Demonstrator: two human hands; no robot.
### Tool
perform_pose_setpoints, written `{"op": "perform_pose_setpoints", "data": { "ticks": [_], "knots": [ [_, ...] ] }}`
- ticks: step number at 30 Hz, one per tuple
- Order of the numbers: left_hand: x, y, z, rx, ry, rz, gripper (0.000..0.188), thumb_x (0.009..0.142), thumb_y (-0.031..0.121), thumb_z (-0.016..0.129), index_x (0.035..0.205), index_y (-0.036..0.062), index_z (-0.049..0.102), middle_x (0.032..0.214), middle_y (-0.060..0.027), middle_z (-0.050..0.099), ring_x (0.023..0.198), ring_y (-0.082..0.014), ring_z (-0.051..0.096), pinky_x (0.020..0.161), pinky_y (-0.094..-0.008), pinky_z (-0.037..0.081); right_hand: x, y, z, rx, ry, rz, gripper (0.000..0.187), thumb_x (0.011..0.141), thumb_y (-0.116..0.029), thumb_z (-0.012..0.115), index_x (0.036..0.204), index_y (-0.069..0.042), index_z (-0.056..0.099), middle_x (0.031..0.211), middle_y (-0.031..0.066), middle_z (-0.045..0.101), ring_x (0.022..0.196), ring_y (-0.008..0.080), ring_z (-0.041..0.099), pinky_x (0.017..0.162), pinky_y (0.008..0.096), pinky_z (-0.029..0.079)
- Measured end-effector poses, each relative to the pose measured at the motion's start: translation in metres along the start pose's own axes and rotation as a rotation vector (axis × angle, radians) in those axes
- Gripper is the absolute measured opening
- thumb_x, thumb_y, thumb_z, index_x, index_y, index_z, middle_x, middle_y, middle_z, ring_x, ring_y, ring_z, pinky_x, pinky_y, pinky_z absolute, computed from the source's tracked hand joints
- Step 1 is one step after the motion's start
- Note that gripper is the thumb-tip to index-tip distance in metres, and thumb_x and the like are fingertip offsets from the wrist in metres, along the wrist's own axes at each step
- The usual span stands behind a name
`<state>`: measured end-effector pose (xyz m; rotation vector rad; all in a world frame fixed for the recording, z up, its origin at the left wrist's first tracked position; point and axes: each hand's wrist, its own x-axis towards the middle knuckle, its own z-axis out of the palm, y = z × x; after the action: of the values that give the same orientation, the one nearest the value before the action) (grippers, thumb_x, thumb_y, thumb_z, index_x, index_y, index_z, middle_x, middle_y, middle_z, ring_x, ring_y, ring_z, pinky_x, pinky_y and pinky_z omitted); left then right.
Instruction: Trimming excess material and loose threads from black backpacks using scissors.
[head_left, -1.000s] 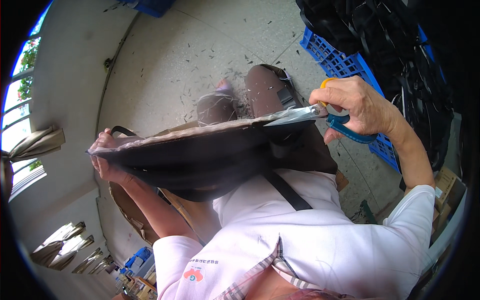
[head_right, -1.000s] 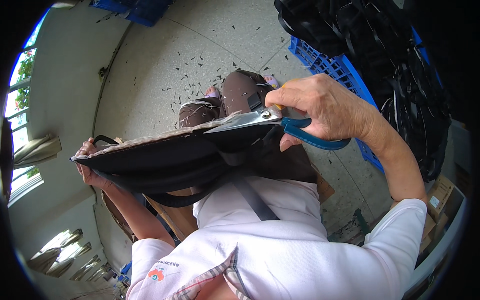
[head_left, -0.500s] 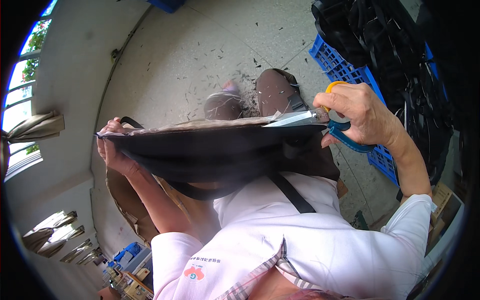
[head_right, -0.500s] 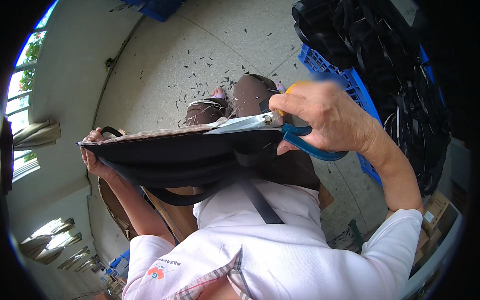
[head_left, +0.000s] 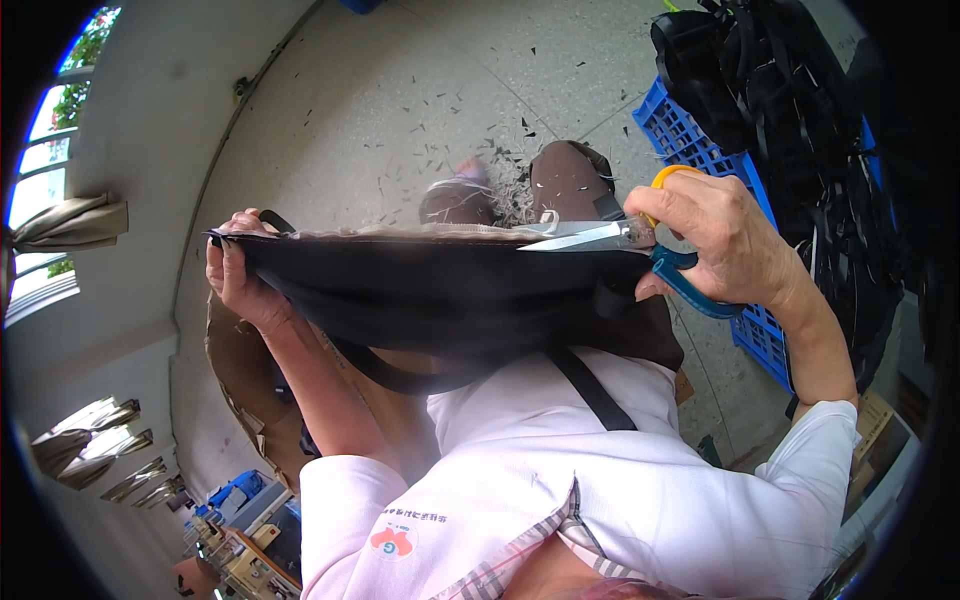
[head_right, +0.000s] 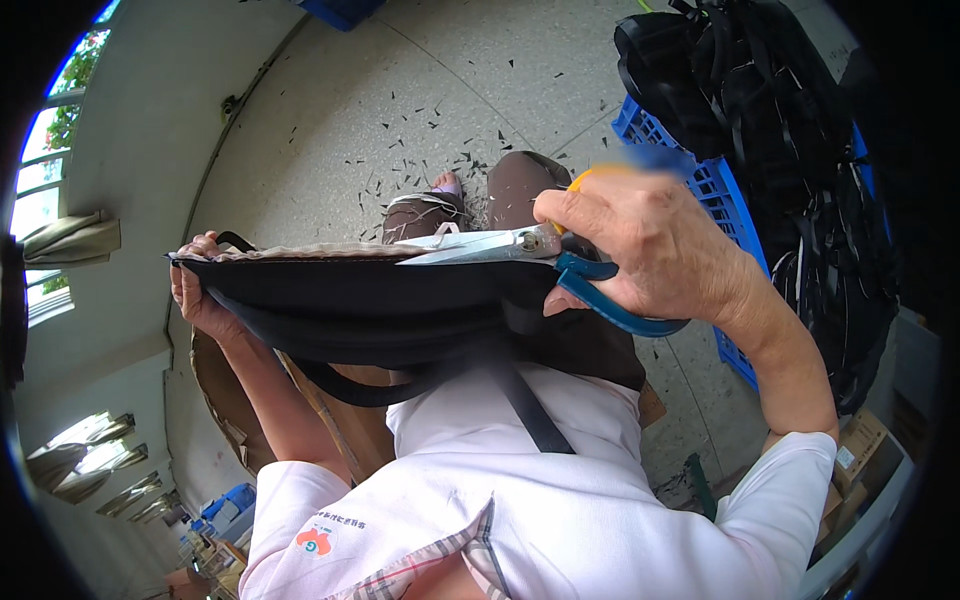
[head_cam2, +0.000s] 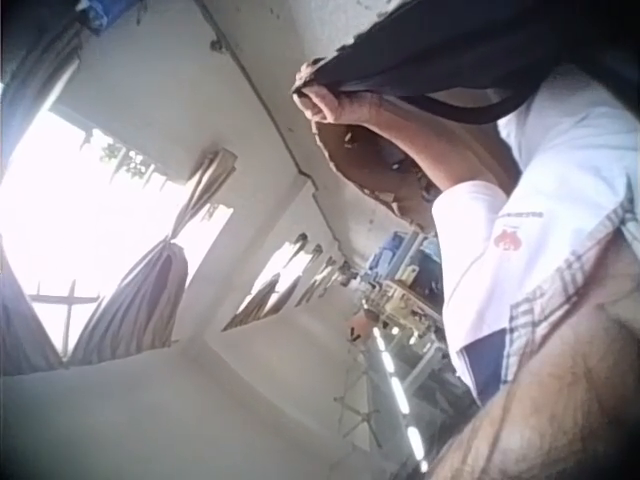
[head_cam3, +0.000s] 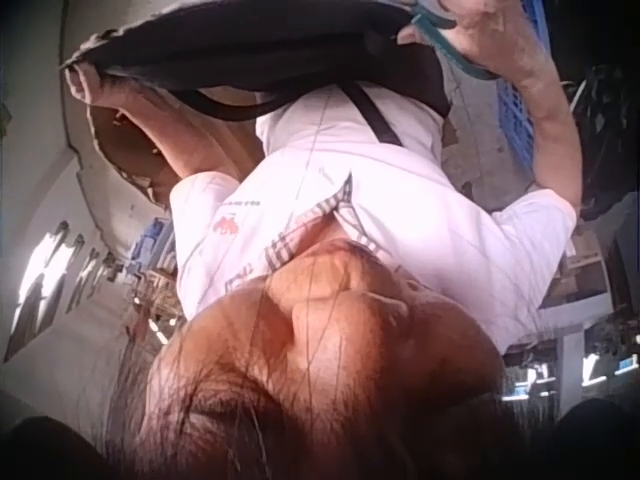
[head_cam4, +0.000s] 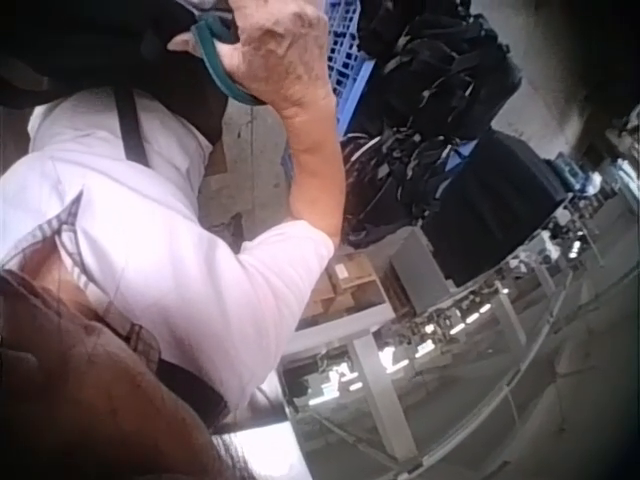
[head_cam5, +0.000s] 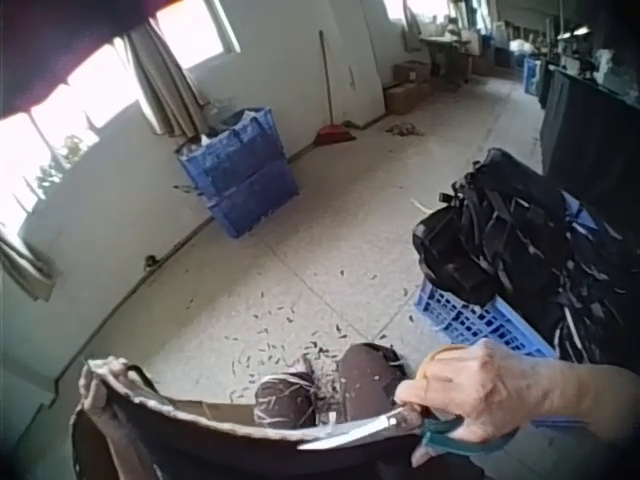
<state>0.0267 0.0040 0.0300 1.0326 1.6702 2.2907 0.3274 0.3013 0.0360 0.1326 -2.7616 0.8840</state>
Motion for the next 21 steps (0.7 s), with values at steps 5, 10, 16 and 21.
{"op": "perform_pose_setpoints", "data": {
  "ticks": [5, 10, 16, 21],
  "knots": [
    [-0.005, 0.001, 0.010, -0.040, 0.045, -0.009, 0.014, 0.080, 0.007, 0.056, 0.088, -0.0044, 0.057, 0.083, -0.0152, 0.058, 0.083, -0.0216, 0.053, 0.086, -0.0334, 0.041, 0.015, -0.009, -0.001, -0.049, 0.048, -0.045, 0.047, 0.063, -0.041, 0.074, 0.087, -0.006, 0.054, 0.063, 0.0052, 0.053, 0.059, 0.0213, 0.055, 0.053, 0.0314, 0.044],
    [-0.009, 0.000, 0.009, -0.075, 0.087, -0.032, 0.014, 0.082, 0.008, 0.057, 0.087, -0.0049, 0.058, 0.083, -0.0147, 0.058, 0.081, -0.0202, 0.054, 0.078, -0.0286, 0.044, 0.012, -0.007, 0.000, -0.057, -0.032, -0.032, 0.050, 0.061, -0.042, 0.074, 0.089, -0.005, 0.054, 0.062, 0.0053, 0.053, 0.059, 0.0215, 0.055, 0.053, 0.0319, 0.044],
    [-0.008, -0.003, 0.006, -0.061, 0.067, -0.040, 0.012, 0.081, 0.007, 0.058, 0.084, -0.0038, 0.059, 0.080, -0.0113, 0.059, 0.077, -0.0169, 0.055, 0.076, -0.0274, 0.045, 0.017, -0.016, 0.001, -0.087, -0.015, -0.016, 0.057, 0.059, -0.045, 0.074, 0.092, -0.003, 0.054, 0.066, 0.0084, 0.053, 0.062, 0.0228, 0.055, 0.055, 0.0329, 0.045],
    [-0.011, -0.003, 0.015, -0.079, 0.119, -0.034, 0.012, 0.081, 0.008, 0.059, 0.085, -0.0028, 0.060, 0.081, -0.0115, 0.060, 0.076, -0.0158, 0.055, 0.075, -0.0261, 0.045, 0.034, -0.026, -0.001, -0.089, -0.014, -0.043, 0.061, 0.058, -0.047, 0.074, 0.095, -0.003, 0.053, 0.071, 0.0111, 0.052, 0.066, 0.0237, 0.056, 0.056, 0.0334, 0.045]
  ]
}}
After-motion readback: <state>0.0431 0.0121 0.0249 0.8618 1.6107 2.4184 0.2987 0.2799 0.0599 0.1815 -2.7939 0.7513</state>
